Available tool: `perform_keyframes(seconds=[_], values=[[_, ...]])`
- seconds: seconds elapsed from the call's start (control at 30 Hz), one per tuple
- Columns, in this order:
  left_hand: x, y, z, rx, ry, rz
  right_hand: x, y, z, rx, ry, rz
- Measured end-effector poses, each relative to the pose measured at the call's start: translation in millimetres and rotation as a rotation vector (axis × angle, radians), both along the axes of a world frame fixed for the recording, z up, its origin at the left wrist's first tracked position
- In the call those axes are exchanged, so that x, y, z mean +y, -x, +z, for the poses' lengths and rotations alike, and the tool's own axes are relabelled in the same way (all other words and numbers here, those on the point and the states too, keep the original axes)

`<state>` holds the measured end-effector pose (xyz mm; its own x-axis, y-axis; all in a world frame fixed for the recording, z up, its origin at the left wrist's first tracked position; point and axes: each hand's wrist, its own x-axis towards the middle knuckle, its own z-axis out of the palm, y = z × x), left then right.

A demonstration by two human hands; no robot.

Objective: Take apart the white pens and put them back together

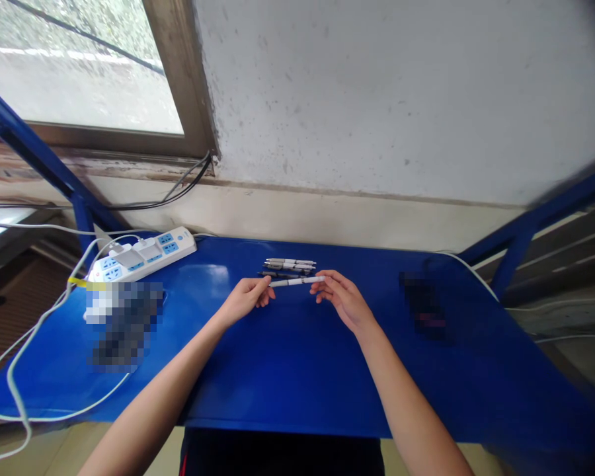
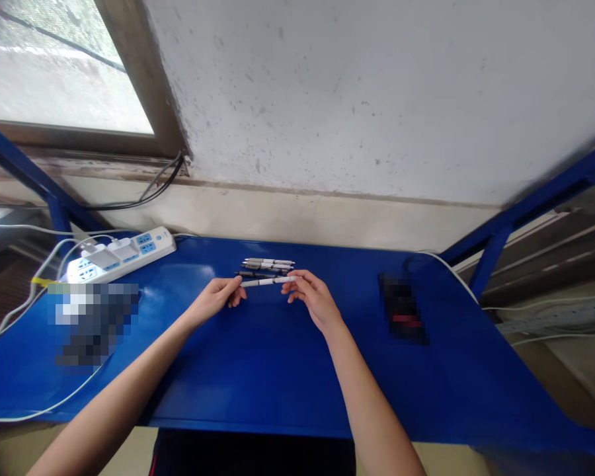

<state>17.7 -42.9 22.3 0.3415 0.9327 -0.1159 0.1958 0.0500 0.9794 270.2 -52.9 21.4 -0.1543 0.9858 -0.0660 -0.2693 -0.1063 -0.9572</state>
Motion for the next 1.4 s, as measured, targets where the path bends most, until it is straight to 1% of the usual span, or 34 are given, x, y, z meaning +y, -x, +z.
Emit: perform_keyframes(seconds=[0.1,0.17,0.27,0.4,0.57,0.67,0.87,0.97,1.07,1.23,1.4], values=[[-1,1,2.2,-0.025,-0.056,-0.032,0,0,0.6,-0.002,0.008,-0.018],[-1,0,3.8,-0.056,-0.07,-0.024,0,0,0.5,0.002,0.008,-0.018],[-1,-1,3.5,-0.053,-0.043,0.0,0,1,-1.2,0.009,0.003,0.0],[0,0,1.7,-0.013,-0.04,-0.018,1,1,-4.7,-0.015,0.003,0.006],[-1,0,3.2,-0.052,-0.045,-0.009,1,-1,-4.4,-0.032,0.017,0.002],[-1,0,2.6,-0.125,-0.014,0.02,0,-2,-1.8,0.02,0.021,0.047],[0,-1,2.0,-0.39,0.055,0.066,-3,-1,2.9,0.116,0.047,0.147],[0,0,2.9,-0.48,0.103,0.075,-4,3,3.8,0.174,0.049,0.117],[0,0,3.6,-0.52,0.116,0.076,-5,7,2.6,0.204,0.041,0.06],[-1,-1,5.8,-0.467,0.09,0.058,-6,9,-1.3,0.148,-0.017,-0.01],[-1,-2,5.4,-0.409,0.064,0.058,-5,9,-2.7,0.136,-0.05,-0.013]])
